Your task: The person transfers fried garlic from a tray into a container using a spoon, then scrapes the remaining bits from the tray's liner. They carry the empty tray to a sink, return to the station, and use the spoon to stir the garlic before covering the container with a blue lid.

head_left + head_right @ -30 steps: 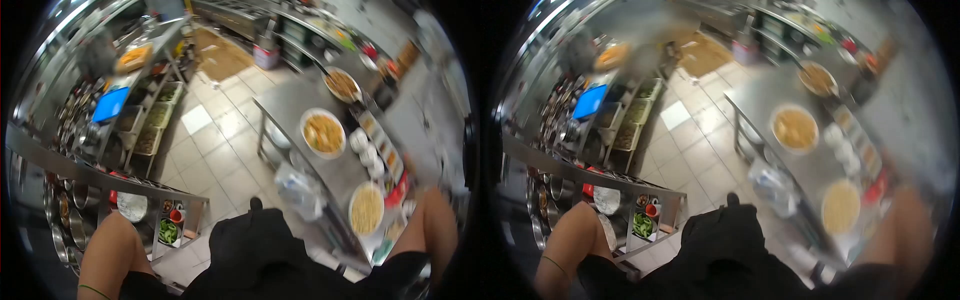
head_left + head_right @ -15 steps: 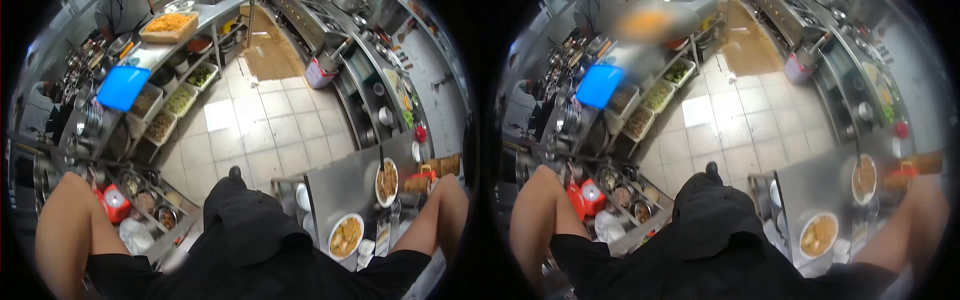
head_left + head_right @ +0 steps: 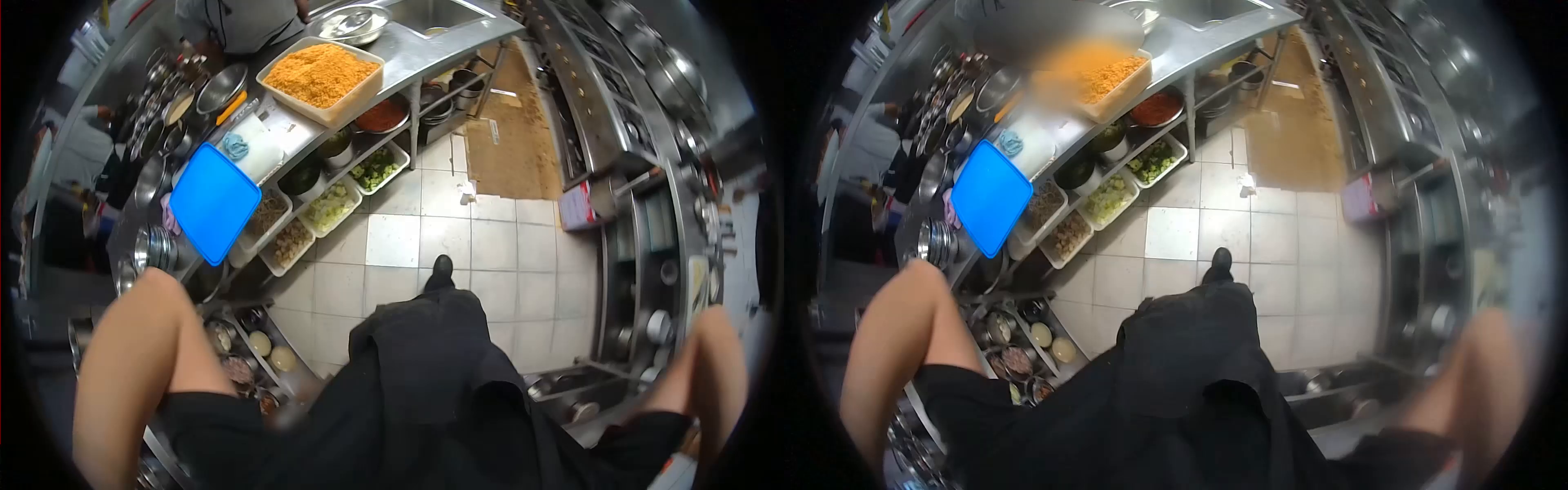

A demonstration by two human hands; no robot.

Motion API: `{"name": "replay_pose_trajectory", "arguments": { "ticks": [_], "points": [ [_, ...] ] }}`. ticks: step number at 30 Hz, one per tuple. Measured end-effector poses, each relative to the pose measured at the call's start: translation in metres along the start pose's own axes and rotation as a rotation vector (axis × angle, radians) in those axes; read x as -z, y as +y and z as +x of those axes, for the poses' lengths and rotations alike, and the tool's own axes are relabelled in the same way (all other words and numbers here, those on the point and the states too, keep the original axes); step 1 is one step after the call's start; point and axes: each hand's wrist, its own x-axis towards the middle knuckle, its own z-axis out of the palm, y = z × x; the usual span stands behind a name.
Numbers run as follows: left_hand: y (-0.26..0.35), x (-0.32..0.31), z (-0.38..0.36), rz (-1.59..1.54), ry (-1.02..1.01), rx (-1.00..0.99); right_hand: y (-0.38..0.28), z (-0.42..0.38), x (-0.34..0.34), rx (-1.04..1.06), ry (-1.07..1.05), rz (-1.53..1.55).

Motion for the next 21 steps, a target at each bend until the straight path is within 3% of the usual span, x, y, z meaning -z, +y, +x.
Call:
{"name": "replay_pose_trajectory", "arguments": {
  "ticks": [2, 3, 4, 5, 6, 7, 8, 9, 11, 13, 15, 17, 18, 19, 21],
  "points": [
    [-0.052, -0.006, -0.027, 0.028, 0.047, 0.132, 0.057, -0.054, 0.001, -0.044, 0.096, 0.048],
    [-0.071, -0.011, -0.049, 0.031, 0.094, 0.225, 0.084, -0.121, -0.035, -0.263, 0.142, 0.032],
    [-0.097, -0.024, -0.094, -0.003, 0.163, 0.395, 0.095, -0.207, -0.097, -0.68, 0.069, 0.04],
    [-0.127, -0.042, -0.141, -0.046, 0.241, 0.594, 0.101, -0.267, -0.158, -1.039, -0.145, 0.07],
    [-0.159, -0.068, -0.189, -0.084, 0.308, 0.799, 0.1, -0.301, -0.209, -1.264, -0.466, 0.197],
    [-0.181, -0.091, -0.231, -0.1, 0.366, 0.988, 0.087, -0.359, -0.253, -1.403, -0.483, 0.73],
    [-0.192, -0.111, -0.261, -0.089, 0.442, 1.17, 0.061, -0.383, -0.293, -1.491, -0.453, 0.866],
    [-0.204, -0.128, -0.279, -0.088, 0.541, 1.295, 0.05, -0.396, -0.319, -1.395, -0.549, 0.893],
    [-0.229, -0.147, -0.308, -0.066, 0.622, 1.359, 0.044, -0.414, -0.351, -1.418, -0.645, 1.101],
    [-0.258, -0.15, -0.328, -0.005, 0.615, 1.389, 0.046, -0.439, -0.38, -1.289, -0.677, 1.09],
    [-0.288, -0.144, -0.347, 0.032, 0.614, 1.401, 0.05, -0.464, -0.405, -1.398, -0.659, 1.145],
    [-0.316, -0.135, -0.367, 0.037, 0.607, 1.448, 0.067, -0.486, -0.429, -1.311, -0.733, 1.053],
    [-0.33, -0.134, -0.374, -0.093, 0.701, 1.468, 0.074, -0.494, -0.44, -1.241, -0.79, 0.977],
    [-0.338, -0.132, -0.383, -0.224, 0.777, 1.499, 0.087, -0.502, -0.448, -1.242, -0.819, 0.972],
    [-0.348, -0.131, -0.397, -0.199, 0.714, 1.502, 0.135, -0.521, -0.474, -1.216, -1.042, 1.101]
  ]
}}
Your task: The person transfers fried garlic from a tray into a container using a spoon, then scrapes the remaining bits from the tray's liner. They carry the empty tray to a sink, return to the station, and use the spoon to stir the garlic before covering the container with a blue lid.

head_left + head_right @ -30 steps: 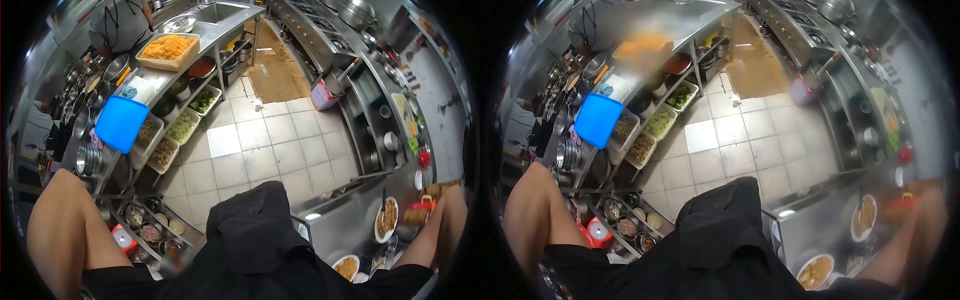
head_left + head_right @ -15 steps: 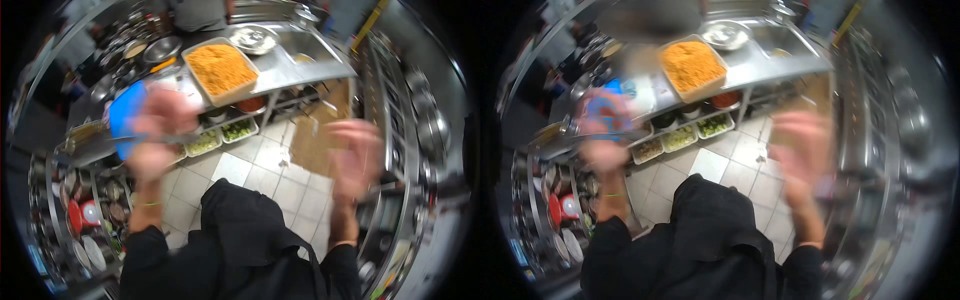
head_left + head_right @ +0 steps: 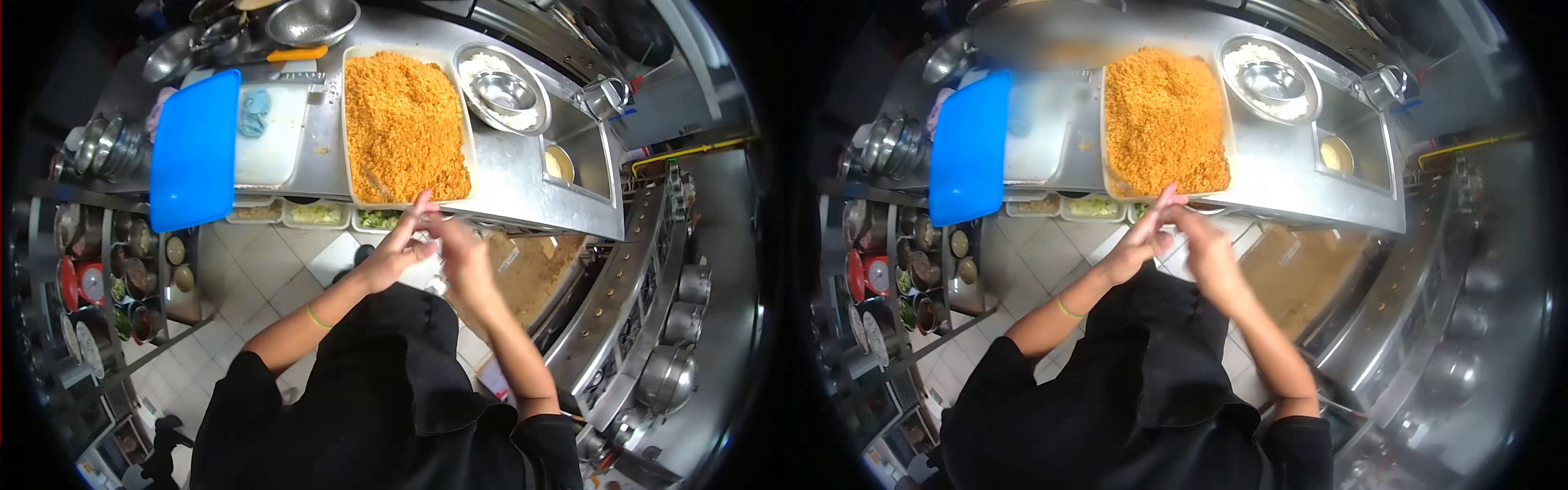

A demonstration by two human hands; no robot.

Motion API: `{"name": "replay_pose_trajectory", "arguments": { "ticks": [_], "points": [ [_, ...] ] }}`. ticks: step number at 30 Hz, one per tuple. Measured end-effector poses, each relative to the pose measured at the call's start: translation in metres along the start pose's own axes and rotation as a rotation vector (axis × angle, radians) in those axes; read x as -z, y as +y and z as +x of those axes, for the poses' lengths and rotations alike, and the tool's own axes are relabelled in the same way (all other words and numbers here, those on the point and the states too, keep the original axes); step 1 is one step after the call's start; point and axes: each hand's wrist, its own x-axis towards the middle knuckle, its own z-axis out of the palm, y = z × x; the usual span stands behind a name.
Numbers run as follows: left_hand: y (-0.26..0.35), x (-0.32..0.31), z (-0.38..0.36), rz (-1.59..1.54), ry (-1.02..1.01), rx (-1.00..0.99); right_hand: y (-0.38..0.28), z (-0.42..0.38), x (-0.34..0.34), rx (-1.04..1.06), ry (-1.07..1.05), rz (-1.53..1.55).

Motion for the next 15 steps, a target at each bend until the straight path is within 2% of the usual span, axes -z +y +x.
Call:
{"name": "replay_pose_trajectory", "arguments": {
  "ticks": [2, 3, 4, 6, 7, 8, 9, 10, 13, 15],
  "points": [
    [-0.007, 0.017, 0.0, 0.163, -0.2, 0.116, 0.071, 0.03, 0.025, 0.02, 0.066, -0.244],
    [-0.02, 0.024, -0.009, 0.134, -0.276, 0.25, 0.1, 0.051, 0.04, 0.144, 0.133, -0.213],
    [-0.036, 0.035, -0.015, 0.113, -0.354, 0.365, 0.104, 0.075, 0.057, 0.103, 0.12, -0.285],
    [-0.08, 0.049, -0.04, 0.24, -0.295, 0.372, 0.125, 0.117, 0.078, 0.086, 0.008, -0.43],
    [-0.102, 0.056, -0.056, 0.45, -0.261, 0.423, 0.13, 0.139, 0.082, 0.126, -0.029, -0.519],
    [-0.129, 0.061, -0.078, 0.643, -0.216, 0.491, 0.134, 0.157, 0.083, 0.164, -0.083, -0.603],
    [-0.171, 0.071, -0.105, 0.562, -0.074, 0.573, 0.139, 0.173, 0.084, 0.226, -0.179, -0.632],
    [-0.209, 0.074, -0.133, 0.476, 0.071, 0.655, 0.15, 0.188, 0.083, 0.384, -0.225, -0.572],
    [-0.254, 0.045, -0.183, 0.106, 0.498, 0.656, 0.162, 0.217, 0.092, 0.569, -0.398, -0.548],
    [-0.252, 0.011, -0.182, 0.094, 0.629, 0.626, 0.159, 0.223, 0.098, 0.612, -0.447, -0.561]
  ]
}}
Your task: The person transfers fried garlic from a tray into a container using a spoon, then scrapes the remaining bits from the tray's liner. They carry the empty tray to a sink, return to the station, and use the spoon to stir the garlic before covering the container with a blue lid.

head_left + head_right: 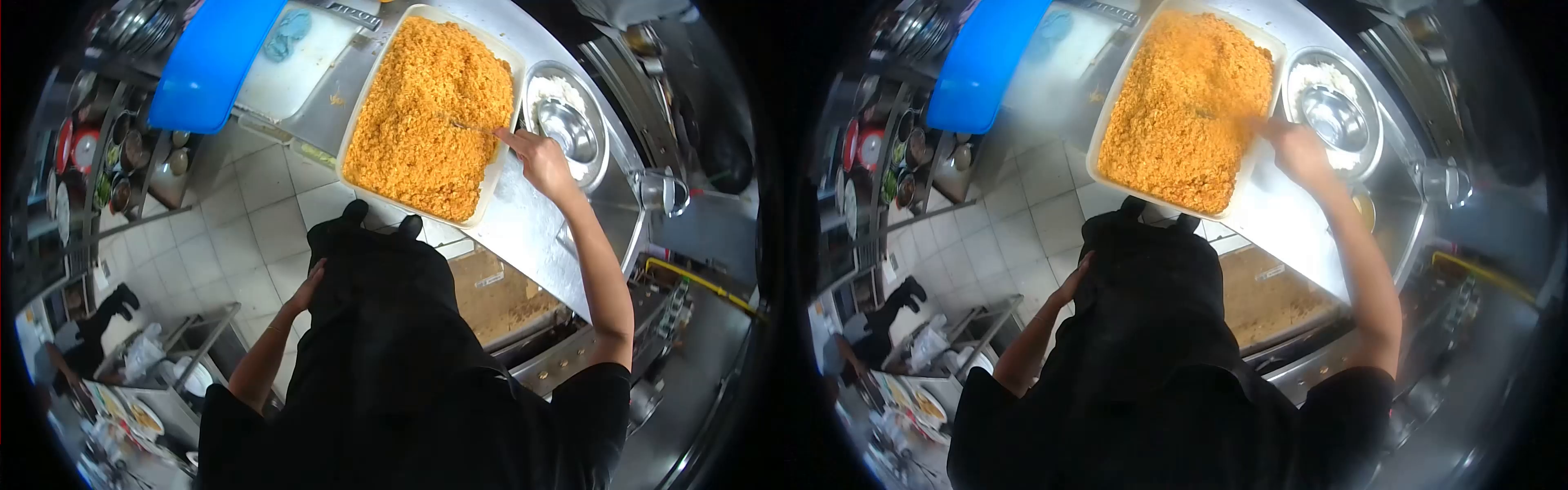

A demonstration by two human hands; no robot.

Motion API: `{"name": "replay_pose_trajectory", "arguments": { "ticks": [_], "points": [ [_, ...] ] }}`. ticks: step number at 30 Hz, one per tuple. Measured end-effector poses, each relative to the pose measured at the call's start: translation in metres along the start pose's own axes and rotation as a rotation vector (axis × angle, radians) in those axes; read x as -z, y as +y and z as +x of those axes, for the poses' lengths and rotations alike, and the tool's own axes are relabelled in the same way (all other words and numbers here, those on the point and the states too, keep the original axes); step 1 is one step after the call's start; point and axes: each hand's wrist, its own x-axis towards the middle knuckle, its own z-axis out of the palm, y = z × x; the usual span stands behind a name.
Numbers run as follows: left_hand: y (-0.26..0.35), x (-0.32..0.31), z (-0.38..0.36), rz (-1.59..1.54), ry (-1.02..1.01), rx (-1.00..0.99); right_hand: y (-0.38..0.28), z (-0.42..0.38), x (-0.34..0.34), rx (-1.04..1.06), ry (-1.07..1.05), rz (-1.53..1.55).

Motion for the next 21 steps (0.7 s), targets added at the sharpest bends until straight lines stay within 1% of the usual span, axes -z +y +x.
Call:
{"name": "replay_pose_trajectory", "arguments": {
  "ticks": [1, 2, 3, 5, 6, 8, 9, 11, 12, 14, 15, 16, 17, 18, 19, 20, 21],
  "points": [
    [-0.001, -0.019, -0.009, -0.055, 0.083, -0.006, 0.002, -0.004, 0.002, 0.021, -0.051, -0.022],
    [0.002, -0.037, -0.014, -0.131, 0.144, -0.011, 0.006, -0.009, -0.002, 0.062, -0.057, -0.034],
    [-0.007, -0.053, -0.016, -0.149, 0.171, -0.008, 0.012, -0.014, -0.007, 0.094, -0.063, -0.026],
    [-0.025, -0.083, -0.015, -0.255, 0.332, -0.078, 0.02, -0.026, -0.015, 0.143, -0.06, -0.027],
    [-0.033, -0.094, -0.018, -0.262, 0.354, -0.08, 0.016, -0.031, -0.011, 0.192, -0.055, -0.024],
    [-0.045, -0.116, -0.022, 0.077, 0.435, -0.348, 0.008, -0.041, -0.007, 0.204, -0.076, -0.023],
    [-0.044, -0.126, -0.022, 0.068, 0.453, -0.346, 0.005, -0.046, -0.006, 0.191, -0.098, -0.027],
    [-0.038, -0.138, -0.024, 0.022, 0.55, -0.224, 0.004, -0.053, -0.006, 0.215, -0.092, -0.003],
    [-0.021, -0.141, -0.027, 0.017, 0.559, -0.22, 0.002, -0.054, -0.001, 0.227, -0.071, 0.028],
    [0.006, -0.143, -0.029, -0.174, 0.655, -0.03, 0.0, -0.053, 0.008, 0.249, -0.055, 0.056],
    [-0.001, -0.142, -0.028, -0.182, 0.659, -0.031, 0.0, -0.051, 0.013, 0.222, -0.005, 0.106],
    [-0.017, -0.138, -0.027, -0.29, 0.659, 0.036, -0.001, -0.048, 0.016, 0.194, 0.045, 0.156],
    [-0.033, -0.132, -0.026, -0.395, 0.655, 0.105, -0.003, -0.044, 0.017, 0.198, 0.042, 0.153],
    [-0.062, -0.124, -0.026, -0.396, 0.651, 0.104, -0.006, -0.037, 0.016, 0.098, 0.062, 0.162],
    [-0.097, -0.116, -0.025, -0.184, 0.613, 0.115, -0.01, -0.03, 0.015, -0.005, 0.086, 0.169],
    [-0.115, -0.11, -0.022, 0.025, 0.571, 0.124, -0.017, -0.022, 0.009, -0.018, 0.092, 0.158],
    [-0.107, -0.106, -0.021, 0.021, 0.562, 0.122, -0.024, -0.017, 0.0, -0.023, 0.088, 0.151]
  ]
}}
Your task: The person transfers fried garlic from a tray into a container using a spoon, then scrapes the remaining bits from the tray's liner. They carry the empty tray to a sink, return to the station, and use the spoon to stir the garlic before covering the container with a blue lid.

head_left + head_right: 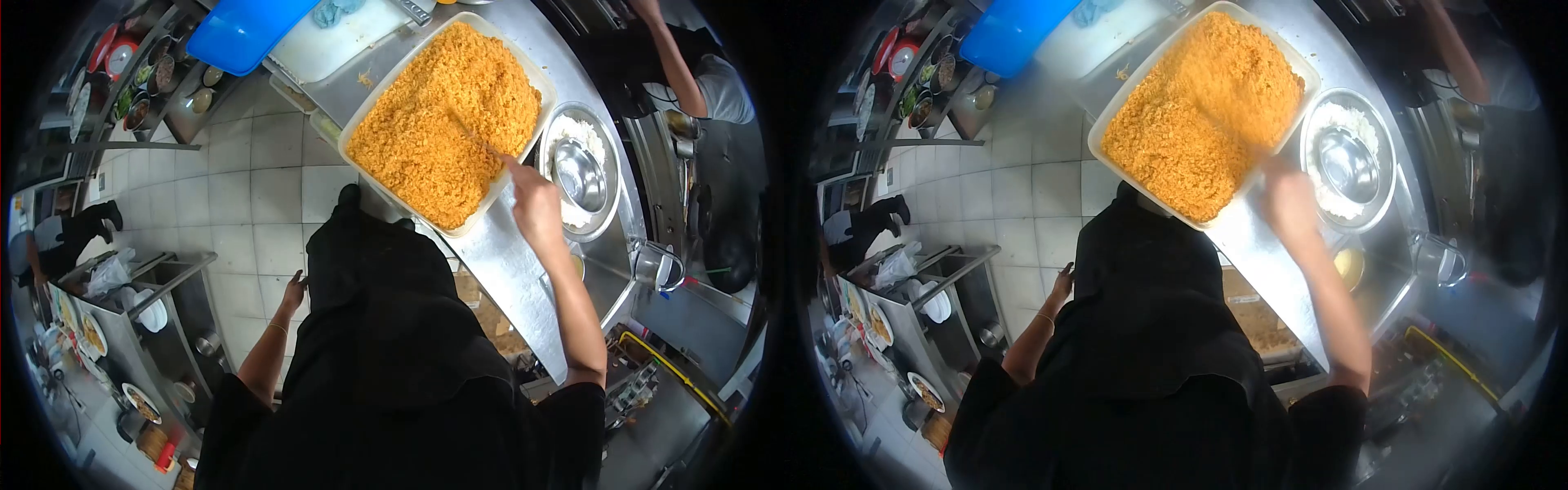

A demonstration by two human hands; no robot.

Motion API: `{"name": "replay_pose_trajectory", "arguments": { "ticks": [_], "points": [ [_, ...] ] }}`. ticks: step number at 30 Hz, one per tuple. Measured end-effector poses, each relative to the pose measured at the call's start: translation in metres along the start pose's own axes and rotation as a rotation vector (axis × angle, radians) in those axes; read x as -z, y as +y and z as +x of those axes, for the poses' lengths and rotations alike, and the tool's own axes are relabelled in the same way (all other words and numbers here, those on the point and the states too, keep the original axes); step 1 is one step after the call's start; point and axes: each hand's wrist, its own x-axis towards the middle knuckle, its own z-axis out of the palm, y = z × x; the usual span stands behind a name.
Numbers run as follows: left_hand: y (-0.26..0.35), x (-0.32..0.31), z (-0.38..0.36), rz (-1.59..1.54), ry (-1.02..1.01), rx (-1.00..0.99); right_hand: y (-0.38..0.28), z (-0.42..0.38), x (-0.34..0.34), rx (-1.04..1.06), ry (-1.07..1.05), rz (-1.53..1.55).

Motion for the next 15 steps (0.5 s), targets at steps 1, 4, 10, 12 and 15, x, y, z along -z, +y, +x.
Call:
{"name": "replay_pose_trajectory", "arguments": {
  "ticks": [1, 4, 10, 12, 15],
  "points": [
    [0.008, 0.006, 0.002, -0.131, -0.002, 0.197, -0.005, 0.003, -0.012, 0.001, -0.021, -0.013],
    [0.021, 0.03, 0.017, -0.224, -0.004, 0.368, -0.027, 0.012, -0.029, 0.021, -0.041, -0.038],
    [0.061, 0.072, 0.066, -0.241, -0.074, 0.316, -0.065, 0.011, -0.042, -0.077, -0.107, -0.068],
    [0.066, 0.085, 0.084, -0.226, -0.105, 0.297, -0.079, 0.011, -0.045, -0.119, -0.151, -0.09],
    [0.053, 0.099, 0.115, -0.107, -0.22, 0.148, -0.087, 0.009, -0.043, -0.123, -0.119, -0.063]
  ]
}}
